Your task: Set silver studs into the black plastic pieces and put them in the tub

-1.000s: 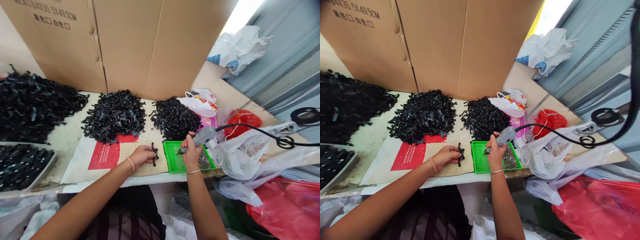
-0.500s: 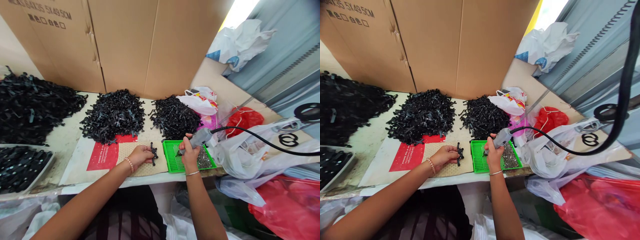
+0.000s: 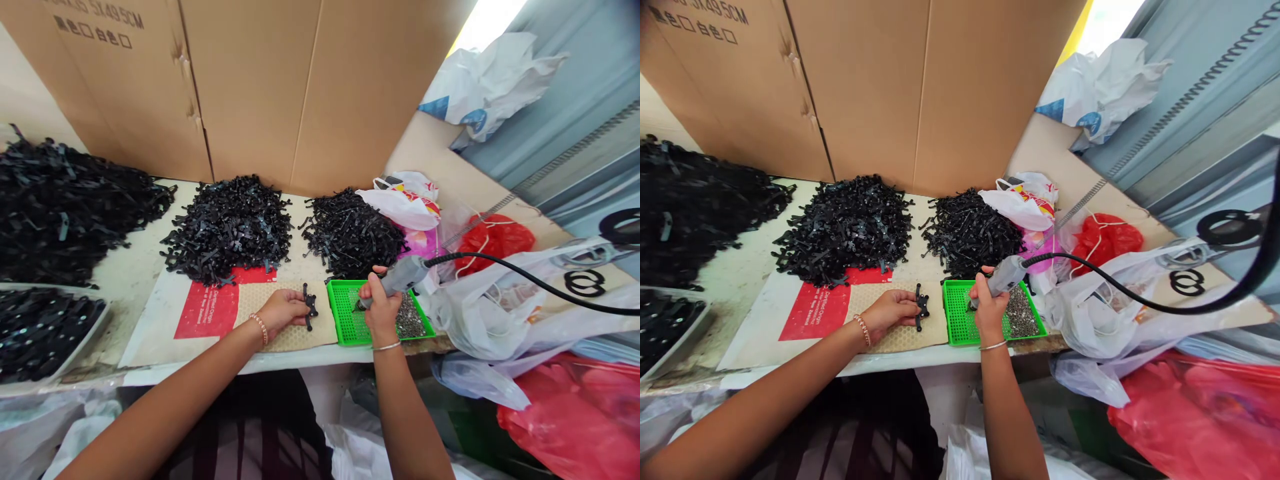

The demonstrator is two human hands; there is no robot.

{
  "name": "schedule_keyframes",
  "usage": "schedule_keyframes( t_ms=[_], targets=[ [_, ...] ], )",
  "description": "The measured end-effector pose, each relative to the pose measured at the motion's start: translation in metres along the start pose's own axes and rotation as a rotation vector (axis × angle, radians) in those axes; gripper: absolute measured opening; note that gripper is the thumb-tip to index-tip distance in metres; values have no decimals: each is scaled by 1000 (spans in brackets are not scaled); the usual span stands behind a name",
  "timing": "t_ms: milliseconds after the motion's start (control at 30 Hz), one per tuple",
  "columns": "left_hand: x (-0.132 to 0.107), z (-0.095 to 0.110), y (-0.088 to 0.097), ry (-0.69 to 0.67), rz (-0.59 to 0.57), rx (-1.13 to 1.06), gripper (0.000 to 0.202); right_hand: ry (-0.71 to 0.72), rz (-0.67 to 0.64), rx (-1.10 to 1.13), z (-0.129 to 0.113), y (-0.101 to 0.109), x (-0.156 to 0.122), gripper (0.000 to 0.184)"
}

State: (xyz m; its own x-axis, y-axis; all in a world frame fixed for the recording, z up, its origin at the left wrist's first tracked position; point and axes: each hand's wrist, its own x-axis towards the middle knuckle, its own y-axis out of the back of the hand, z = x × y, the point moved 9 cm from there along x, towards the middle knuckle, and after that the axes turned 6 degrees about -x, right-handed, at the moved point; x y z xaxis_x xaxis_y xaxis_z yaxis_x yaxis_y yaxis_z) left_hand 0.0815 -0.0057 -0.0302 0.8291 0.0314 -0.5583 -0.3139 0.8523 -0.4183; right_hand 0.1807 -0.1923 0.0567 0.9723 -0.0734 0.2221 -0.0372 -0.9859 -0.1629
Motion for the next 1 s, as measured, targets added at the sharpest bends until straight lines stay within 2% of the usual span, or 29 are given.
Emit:
schedule_keyframes(
  t_ms=[367,533,700,767,833,900,1000],
  targets=[
    [-1,-1,0,9,19,-14,17,-3,-12,-25,1,-1,0,34],
    [-2,1,-3,3,-9,-36,16,7,0,-23,4,2,-2,35],
    [-1,0,-3,-4,-26,-39,16,68,51,33,-17,1,-3,43],
    [0,0,-3,-6,-23,-35,16,87,83,106,-32,-6,-5,45],
    [1,0,-3,-13,-19,-37,16,71,65,172,-42,-23,-9,42],
    [2,0,-4,-20,-28,-49,16,21,-1,217,-43,-46,-14,40],
    [1,0,-5,-27,-32,-69,16,-50,-69,255,-32,-75,-24,39]
  ],
)
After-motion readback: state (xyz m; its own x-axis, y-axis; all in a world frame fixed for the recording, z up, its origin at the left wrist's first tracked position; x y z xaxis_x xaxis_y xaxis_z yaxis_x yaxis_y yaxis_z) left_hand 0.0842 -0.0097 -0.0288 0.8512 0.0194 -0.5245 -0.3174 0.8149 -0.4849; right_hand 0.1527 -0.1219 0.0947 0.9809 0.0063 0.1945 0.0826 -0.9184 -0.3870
